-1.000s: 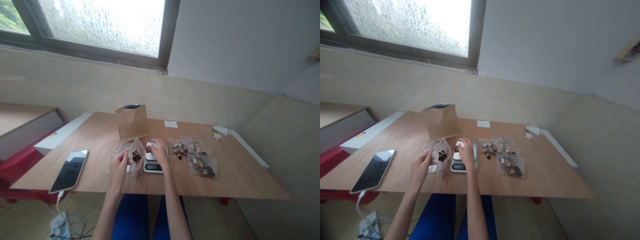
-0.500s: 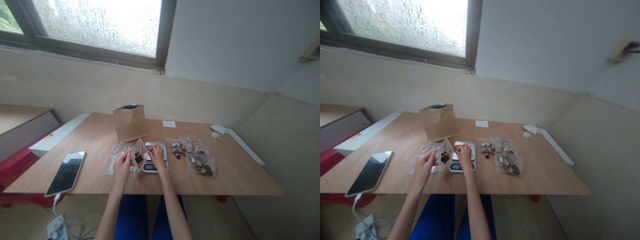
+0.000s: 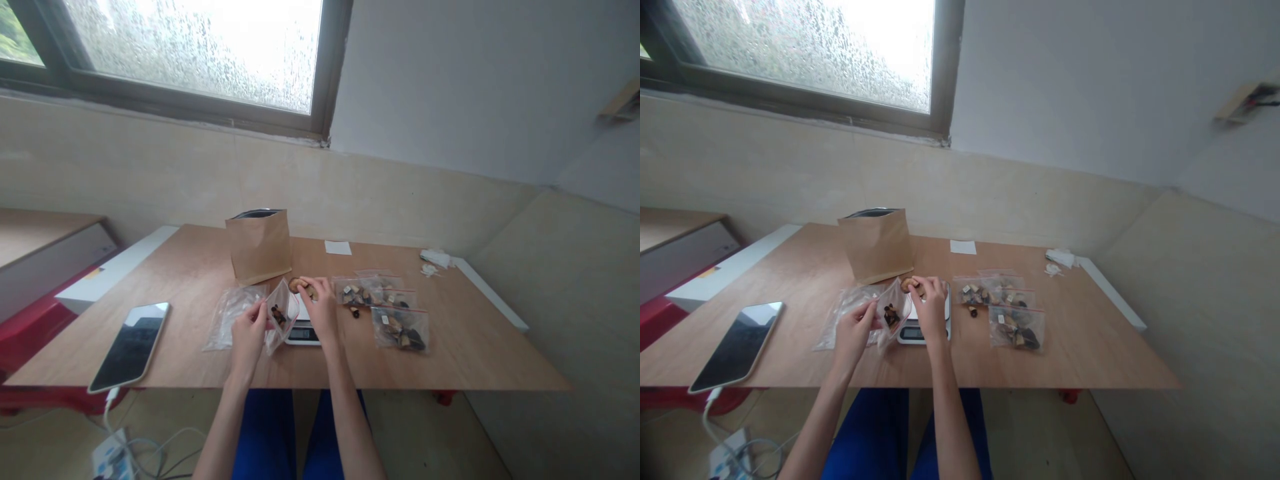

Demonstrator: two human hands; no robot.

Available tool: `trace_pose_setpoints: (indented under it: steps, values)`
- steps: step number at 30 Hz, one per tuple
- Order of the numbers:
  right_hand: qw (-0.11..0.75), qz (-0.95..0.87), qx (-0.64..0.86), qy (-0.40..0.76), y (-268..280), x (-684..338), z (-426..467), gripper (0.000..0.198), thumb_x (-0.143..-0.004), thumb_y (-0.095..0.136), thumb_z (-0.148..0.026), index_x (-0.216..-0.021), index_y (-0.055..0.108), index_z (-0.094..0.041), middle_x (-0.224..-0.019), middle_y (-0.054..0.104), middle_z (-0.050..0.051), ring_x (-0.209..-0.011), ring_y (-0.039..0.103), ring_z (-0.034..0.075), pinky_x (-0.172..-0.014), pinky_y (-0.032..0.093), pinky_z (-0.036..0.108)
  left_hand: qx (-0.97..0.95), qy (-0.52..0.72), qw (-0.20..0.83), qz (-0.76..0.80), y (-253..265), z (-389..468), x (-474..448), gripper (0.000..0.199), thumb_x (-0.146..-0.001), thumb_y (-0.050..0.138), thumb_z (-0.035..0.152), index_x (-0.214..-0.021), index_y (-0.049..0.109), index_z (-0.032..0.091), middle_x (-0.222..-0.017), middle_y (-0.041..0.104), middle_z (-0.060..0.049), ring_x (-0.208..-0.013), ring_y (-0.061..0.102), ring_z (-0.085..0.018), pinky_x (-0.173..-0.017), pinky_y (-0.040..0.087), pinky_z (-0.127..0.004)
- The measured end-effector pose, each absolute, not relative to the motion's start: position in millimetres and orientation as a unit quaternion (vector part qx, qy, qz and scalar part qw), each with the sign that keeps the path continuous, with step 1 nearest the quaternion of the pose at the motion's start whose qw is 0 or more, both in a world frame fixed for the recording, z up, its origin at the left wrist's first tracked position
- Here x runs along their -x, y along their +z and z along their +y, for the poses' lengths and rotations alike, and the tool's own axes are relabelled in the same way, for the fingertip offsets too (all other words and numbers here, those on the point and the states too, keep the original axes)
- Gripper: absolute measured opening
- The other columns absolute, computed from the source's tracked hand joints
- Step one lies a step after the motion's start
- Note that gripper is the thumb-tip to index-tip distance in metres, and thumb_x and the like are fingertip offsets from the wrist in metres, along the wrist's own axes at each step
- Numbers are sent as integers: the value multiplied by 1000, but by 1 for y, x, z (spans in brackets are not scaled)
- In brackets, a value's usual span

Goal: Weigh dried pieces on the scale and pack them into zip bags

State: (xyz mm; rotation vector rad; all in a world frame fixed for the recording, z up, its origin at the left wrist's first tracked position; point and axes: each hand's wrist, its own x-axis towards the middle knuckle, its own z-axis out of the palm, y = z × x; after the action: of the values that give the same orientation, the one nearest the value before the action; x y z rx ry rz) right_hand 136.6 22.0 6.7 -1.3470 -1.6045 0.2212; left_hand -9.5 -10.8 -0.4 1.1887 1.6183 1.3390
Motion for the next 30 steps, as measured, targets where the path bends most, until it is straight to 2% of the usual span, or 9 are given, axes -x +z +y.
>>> trace_pose_setpoints:
  steps: [6, 11, 15, 17, 20, 24, 30]
  values:
    - [410, -751, 511, 86, 19, -128, 18, 27, -83, 59, -23, -109, 63, -24, -95, 59, 5, -94, 52, 21, -87, 41, 35, -450, 510, 378, 628, 9, -13, 6, 38, -70, 51, 50, -62, 63, 15, -50, 60, -4, -50, 61, -20, -42, 42, -25]
    - [461, -717, 508, 120, 20, -126, 17, 19, -81, 61, -24, -100, 65, -22, -92, 62, 4, -93, 54, 20, -85, 43, 32, -439, 511, 396, 624, 11, -15, 7, 40, -68, 52, 52, -60, 61, 14, -50, 60, -4, -50, 60, -19, -40, 39, -24]
    - [508, -668, 504, 206, 25, -120, 17, 17, -85, 56, -31, -92, 65, -19, -86, 63, 4, -77, 59, 15, -69, 46, 25, -439, 514, 399, 620, 10, -15, 6, 41, -67, 53, 54, -59, 61, 15, -50, 59, -3, -50, 58, -18, -41, 38, -23]
    - [508, -654, 508, 236, 28, -116, 17, 19, -86, 53, -33, -89, 64, -18, -85, 64, 4, -73, 60, 14, -64, 46, 23, -447, 523, 394, 609, 11, -16, 6, 41, -68, 54, 54, -57, 60, 15, -50, 58, -2, -49, 56, -16, -44, 39, -23]
    - [471, -669, 518, 250, 30, -112, 15, 22, -88, 50, -35, -88, 64, -18, -84, 66, 4, -73, 60, 15, -66, 46, 25, -452, 535, 385, 601, 12, -16, 5, 39, -69, 54, 51, -54, 60, 15, -47, 56, -1, -48, 53, -15, -48, 41, -24]
    - [452, -680, 524, 243, 31, -114, 9, 28, -92, 40, -35, -89, 63, -19, -90, 67, 6, -81, 61, 18, -74, 46, 28, -449, 546, 380, 596, 9, -15, 6, 36, -71, 55, 47, -67, 67, 14, -50, 58, -1, -51, 55, -16, -50, 42, -25]
    - [526, -608, 552, 221, 16, -126, -9, 30, -92, 38, -39, -96, 60, -20, -100, 62, 9, -98, 57, 20, -85, 45, 34, -416, 580, 380, 588, 2, -14, 6, 41, -72, 57, 47, -90, 70, 12, -61, 64, -2, -58, 59, -17, -56, 45, -26]
